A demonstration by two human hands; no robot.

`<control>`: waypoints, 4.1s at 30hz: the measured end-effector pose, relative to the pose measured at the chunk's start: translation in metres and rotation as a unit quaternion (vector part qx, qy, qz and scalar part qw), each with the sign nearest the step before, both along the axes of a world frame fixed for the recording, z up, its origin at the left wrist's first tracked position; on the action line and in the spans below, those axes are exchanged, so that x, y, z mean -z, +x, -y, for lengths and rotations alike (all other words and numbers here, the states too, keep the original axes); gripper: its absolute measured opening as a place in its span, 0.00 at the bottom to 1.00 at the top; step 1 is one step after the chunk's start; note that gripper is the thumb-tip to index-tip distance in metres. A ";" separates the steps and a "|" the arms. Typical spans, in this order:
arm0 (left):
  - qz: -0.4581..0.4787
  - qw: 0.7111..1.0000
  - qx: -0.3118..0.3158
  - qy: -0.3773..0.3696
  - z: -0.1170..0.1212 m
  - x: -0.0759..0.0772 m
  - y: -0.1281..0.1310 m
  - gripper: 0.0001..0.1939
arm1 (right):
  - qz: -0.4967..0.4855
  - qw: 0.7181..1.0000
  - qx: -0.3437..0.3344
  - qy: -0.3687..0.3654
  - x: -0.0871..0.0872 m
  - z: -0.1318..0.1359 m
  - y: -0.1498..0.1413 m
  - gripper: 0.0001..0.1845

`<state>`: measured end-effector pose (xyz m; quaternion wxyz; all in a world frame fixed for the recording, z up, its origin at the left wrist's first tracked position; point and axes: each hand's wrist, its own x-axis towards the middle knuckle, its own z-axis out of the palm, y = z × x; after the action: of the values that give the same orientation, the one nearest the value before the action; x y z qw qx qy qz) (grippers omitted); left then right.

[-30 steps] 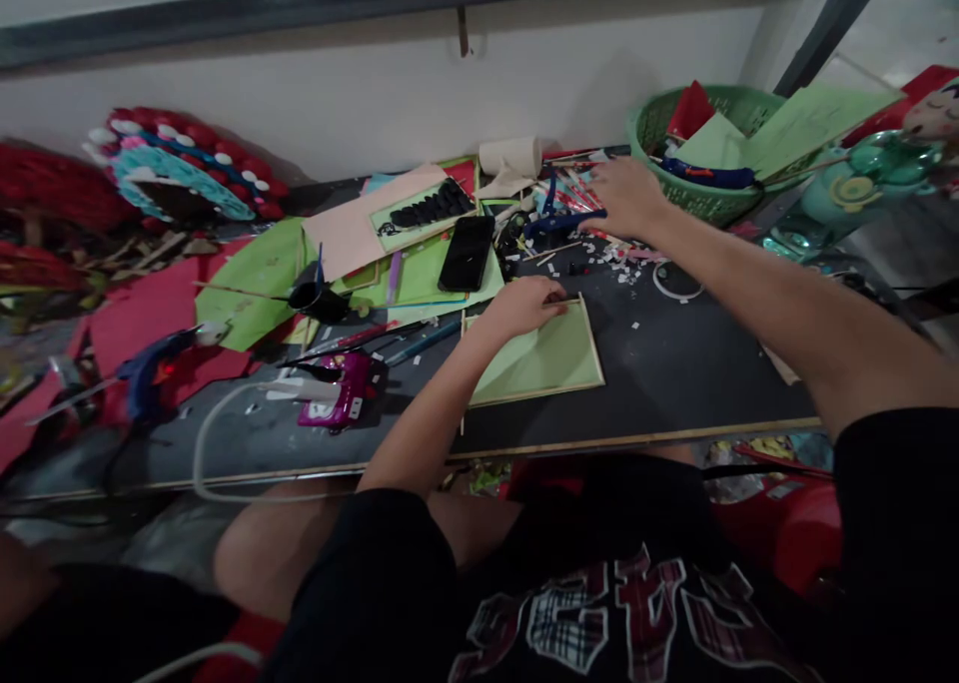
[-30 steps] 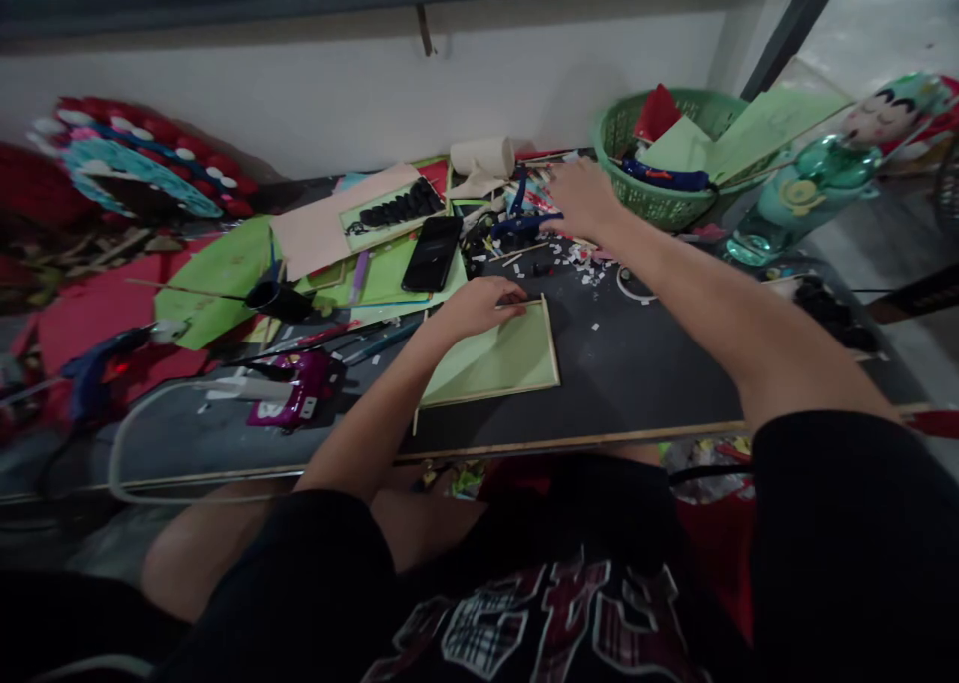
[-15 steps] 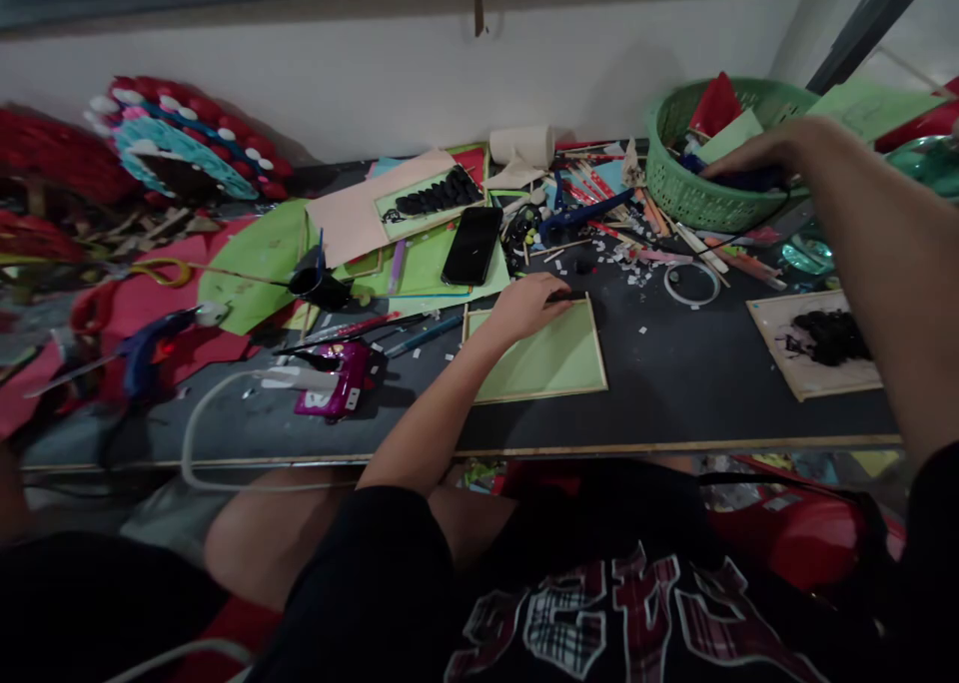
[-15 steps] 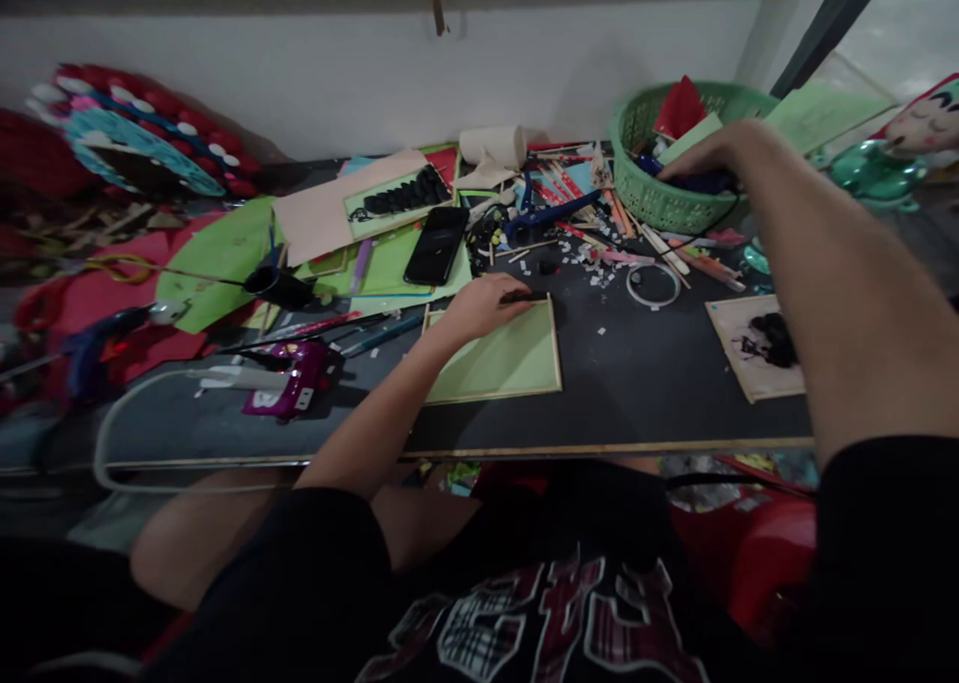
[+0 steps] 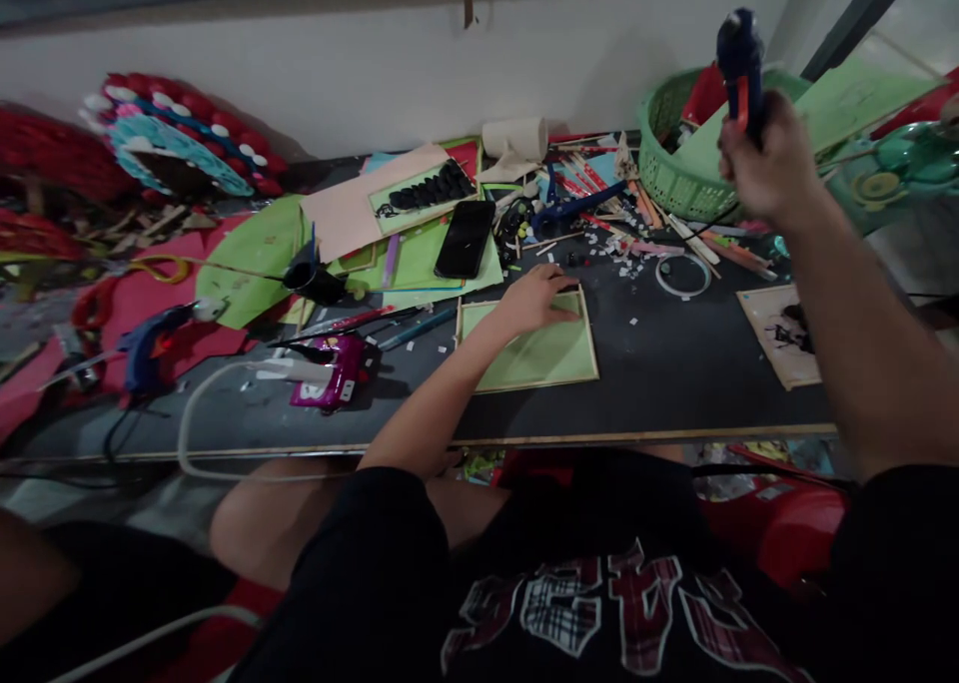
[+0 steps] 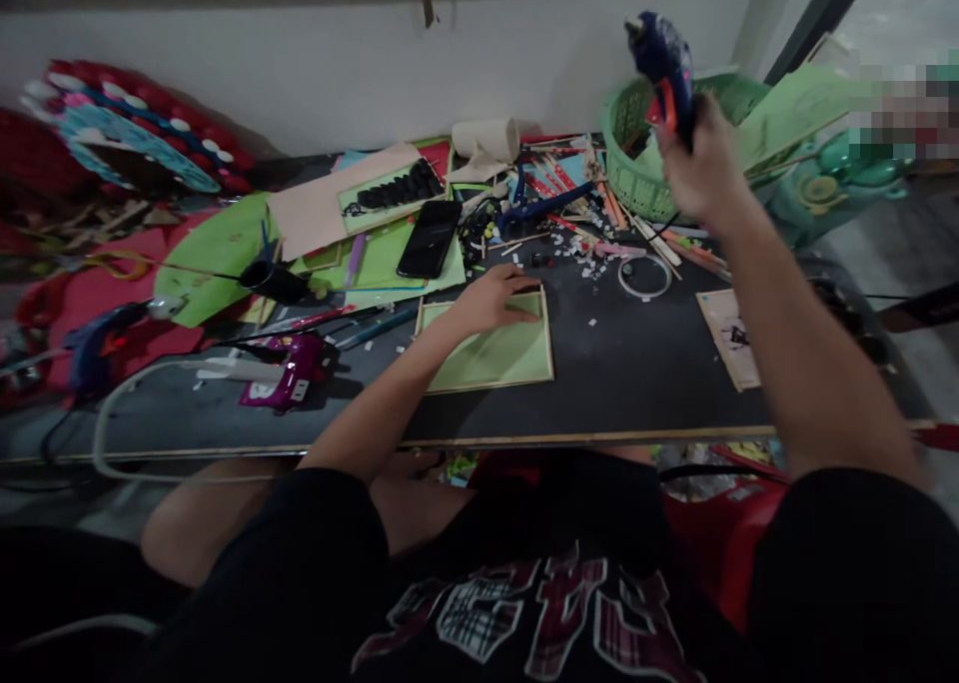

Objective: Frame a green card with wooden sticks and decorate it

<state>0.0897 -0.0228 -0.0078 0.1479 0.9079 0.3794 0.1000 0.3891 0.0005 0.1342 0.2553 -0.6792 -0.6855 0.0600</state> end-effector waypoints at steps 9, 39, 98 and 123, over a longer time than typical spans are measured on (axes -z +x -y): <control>0.042 0.997 -0.007 -0.069 -0.001 0.002 0.001 0.30 | 0.093 0.995 -0.008 -0.039 0.096 0.057 -0.021 0.26; 0.103 0.993 -0.035 -0.041 0.006 0.002 0.005 0.28 | 0.037 0.998 0.051 -0.009 0.127 0.058 -0.037 0.30; 0.092 0.996 -0.016 -0.008 0.011 0.006 -0.001 0.32 | 0.087 0.996 0.010 -0.002 0.121 0.059 -0.027 0.31; 0.065 0.998 -0.012 -0.021 0.004 0.012 -0.004 0.32 | 0.072 0.993 0.092 0.033 0.121 0.054 -0.020 0.31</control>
<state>0.0856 -0.0271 -0.0197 0.1898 0.8915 0.3819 0.1526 0.3693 -0.0535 0.0136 0.2321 -0.7331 -0.6383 -0.0348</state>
